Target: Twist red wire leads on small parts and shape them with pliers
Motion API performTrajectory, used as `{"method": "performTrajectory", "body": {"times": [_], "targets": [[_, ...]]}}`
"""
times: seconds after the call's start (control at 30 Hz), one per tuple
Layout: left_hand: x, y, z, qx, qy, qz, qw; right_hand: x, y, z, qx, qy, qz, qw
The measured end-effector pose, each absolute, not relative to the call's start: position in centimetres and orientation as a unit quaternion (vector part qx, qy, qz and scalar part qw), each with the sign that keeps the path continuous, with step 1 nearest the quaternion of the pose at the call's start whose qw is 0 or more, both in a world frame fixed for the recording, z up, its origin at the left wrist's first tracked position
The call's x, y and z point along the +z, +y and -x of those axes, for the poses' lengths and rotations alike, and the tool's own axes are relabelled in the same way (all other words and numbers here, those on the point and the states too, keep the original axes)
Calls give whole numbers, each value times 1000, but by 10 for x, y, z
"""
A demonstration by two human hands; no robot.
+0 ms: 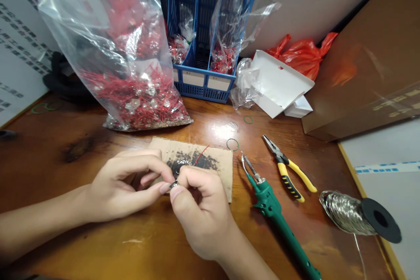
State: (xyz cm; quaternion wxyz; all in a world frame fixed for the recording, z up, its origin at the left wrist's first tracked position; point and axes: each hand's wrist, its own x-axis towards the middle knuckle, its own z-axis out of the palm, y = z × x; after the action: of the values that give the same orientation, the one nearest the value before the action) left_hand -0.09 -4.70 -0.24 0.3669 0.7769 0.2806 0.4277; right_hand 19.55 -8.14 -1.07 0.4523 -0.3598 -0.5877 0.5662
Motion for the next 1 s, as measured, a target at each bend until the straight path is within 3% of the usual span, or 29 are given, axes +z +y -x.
{"method": "performTrajectory", "body": {"times": [0.5,0.77,1.0], "targets": [[-6,-47,1,435,273,-769,382,-14,-82,-197,592,-568,346,455],[0,-48,4,422,271,-752,429,-14,-77,-201,739,-430,299,423],[-1,-45,5,411,270,-730,475,-12,-76,-202,770,-412,286,394]]}}
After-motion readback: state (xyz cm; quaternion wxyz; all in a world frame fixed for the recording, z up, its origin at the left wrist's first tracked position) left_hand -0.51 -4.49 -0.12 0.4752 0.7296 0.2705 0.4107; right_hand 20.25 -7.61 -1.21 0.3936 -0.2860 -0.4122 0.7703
